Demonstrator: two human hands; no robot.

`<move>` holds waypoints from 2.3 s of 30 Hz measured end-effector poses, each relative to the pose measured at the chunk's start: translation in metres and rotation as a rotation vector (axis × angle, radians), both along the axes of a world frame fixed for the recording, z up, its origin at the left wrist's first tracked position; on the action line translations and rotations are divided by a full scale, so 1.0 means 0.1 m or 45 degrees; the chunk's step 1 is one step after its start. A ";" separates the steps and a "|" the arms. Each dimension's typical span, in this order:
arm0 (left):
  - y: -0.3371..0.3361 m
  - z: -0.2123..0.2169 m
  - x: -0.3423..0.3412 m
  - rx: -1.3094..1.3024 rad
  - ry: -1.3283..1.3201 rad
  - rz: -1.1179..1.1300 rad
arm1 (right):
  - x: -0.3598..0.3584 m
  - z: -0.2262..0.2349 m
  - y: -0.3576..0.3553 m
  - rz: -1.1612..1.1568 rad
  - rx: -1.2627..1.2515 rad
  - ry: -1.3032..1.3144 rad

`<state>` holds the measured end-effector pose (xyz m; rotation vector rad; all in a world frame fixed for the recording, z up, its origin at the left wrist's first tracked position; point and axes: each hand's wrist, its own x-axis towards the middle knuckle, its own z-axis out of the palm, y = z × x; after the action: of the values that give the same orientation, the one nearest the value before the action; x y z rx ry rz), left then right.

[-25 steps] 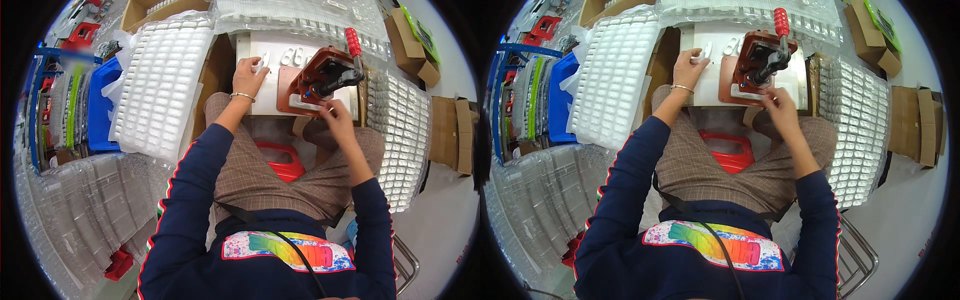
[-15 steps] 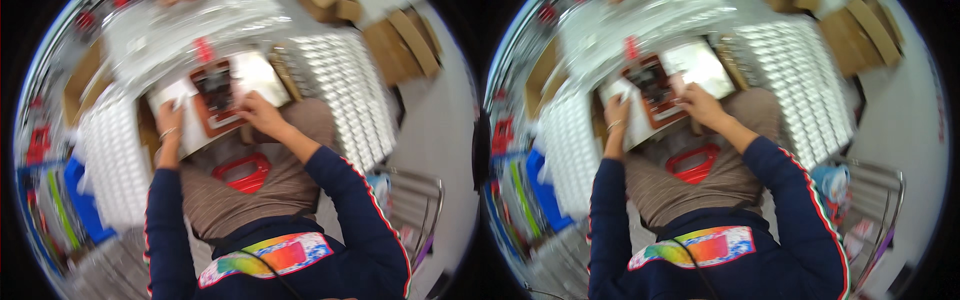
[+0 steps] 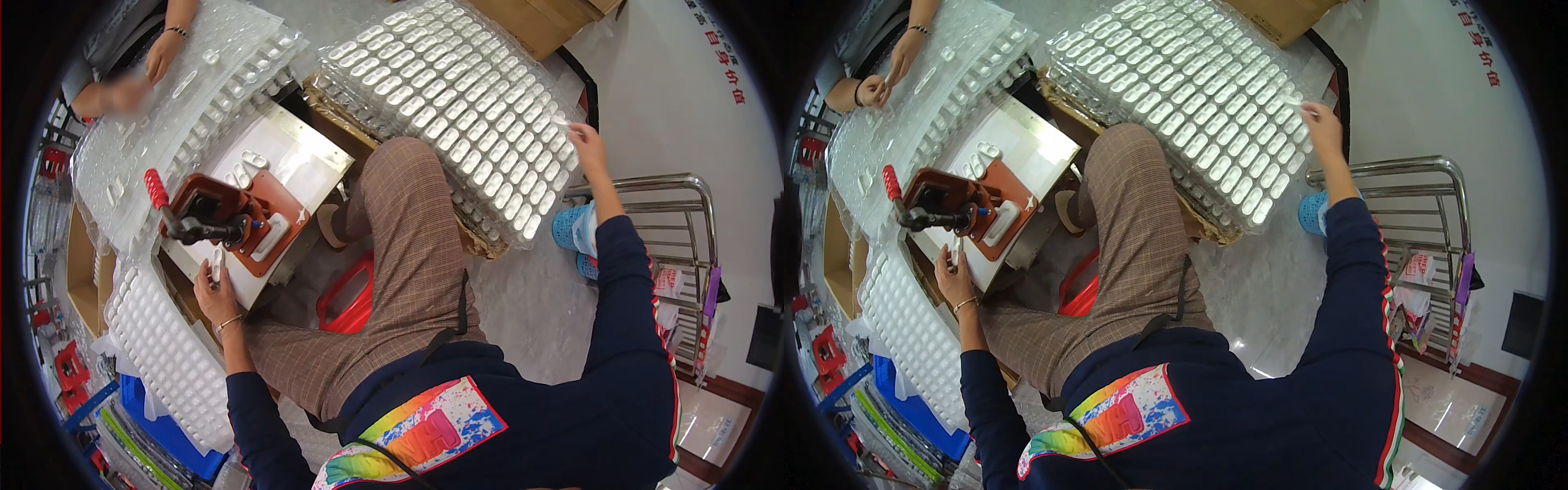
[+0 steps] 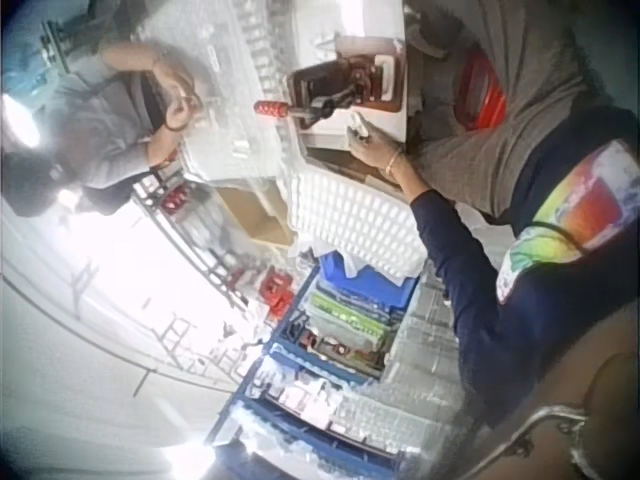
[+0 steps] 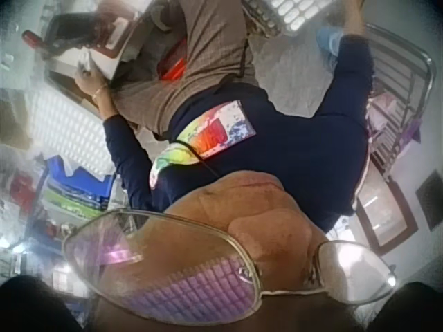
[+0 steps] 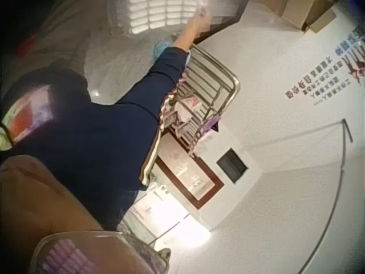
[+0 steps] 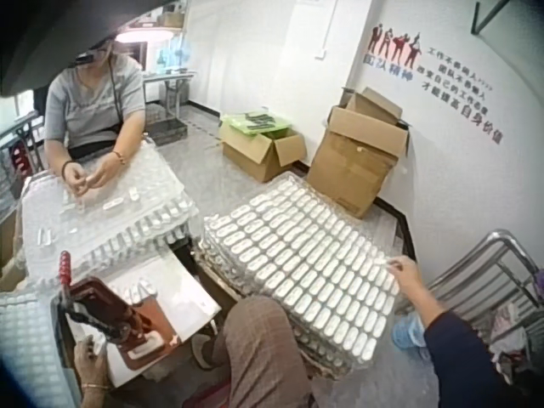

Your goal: Assemble small plastic components using a manual red press on a factory workstation.

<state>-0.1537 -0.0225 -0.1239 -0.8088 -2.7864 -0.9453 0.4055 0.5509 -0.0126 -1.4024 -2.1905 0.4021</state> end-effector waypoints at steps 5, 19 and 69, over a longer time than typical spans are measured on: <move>-0.08 -0.03 -0.07 -0.145 -0.096 0.001 | 0.64 0.23 0.29 -0.274 0.059 -0.295; -0.20 0.02 -0.03 -0.059 -0.214 -0.044 | 0.72 -0.45 0.88 0.096 0.485 -0.564; 0.21 0.03 0.61 0.219 -0.032 -0.131 | -4.22 0.87 -3.72 2.017 0.401 0.580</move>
<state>-0.0929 -0.0019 -0.1206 -0.9270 -2.6591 -1.2001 -0.0166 0.1786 0.0748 0.7603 -2.3100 0.7105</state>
